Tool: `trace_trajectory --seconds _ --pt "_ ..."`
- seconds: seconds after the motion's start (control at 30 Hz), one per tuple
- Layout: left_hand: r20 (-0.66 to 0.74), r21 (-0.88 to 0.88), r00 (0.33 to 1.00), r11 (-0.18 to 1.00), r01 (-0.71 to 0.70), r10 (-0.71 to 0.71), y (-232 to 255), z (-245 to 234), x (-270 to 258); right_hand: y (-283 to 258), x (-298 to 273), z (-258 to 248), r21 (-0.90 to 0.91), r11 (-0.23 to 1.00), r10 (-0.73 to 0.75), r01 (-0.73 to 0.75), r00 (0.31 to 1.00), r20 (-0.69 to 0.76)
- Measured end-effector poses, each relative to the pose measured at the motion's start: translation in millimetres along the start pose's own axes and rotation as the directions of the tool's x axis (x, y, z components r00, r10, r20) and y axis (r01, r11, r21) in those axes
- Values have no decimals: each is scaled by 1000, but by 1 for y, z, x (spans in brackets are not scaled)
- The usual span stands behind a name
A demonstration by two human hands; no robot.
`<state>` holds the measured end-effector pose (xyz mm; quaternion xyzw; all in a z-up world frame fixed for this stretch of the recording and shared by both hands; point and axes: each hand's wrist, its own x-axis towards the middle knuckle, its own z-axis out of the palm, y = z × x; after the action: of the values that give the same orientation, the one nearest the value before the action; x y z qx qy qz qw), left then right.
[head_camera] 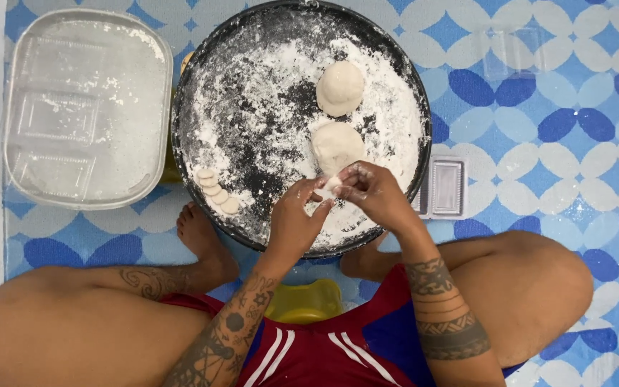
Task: Rolling small pieces of dough into balls using hands on a floured surface
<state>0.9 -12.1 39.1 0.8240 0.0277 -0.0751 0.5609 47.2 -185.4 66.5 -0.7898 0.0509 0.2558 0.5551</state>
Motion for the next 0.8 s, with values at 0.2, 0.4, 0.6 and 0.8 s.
trace_trajectory --seconds 0.2,0.4,0.6,0.8 --pt "-49 -21 998 999 -30 29 -1 -1 5 27 11 13 252 960 -111 120 993 -48" --pt "-64 -78 997 996 -50 46 -9 -1 5 32 17 18 293 944 -131 153 987 -93" --pt "-95 -81 995 997 -16 8 -25 7 2 42 21 29 394 912 -95 118 992 -77" --pt "-21 -48 1000 999 -17 16 -19 -2 5 55 30 36 288 950 -99 123 990 -97"
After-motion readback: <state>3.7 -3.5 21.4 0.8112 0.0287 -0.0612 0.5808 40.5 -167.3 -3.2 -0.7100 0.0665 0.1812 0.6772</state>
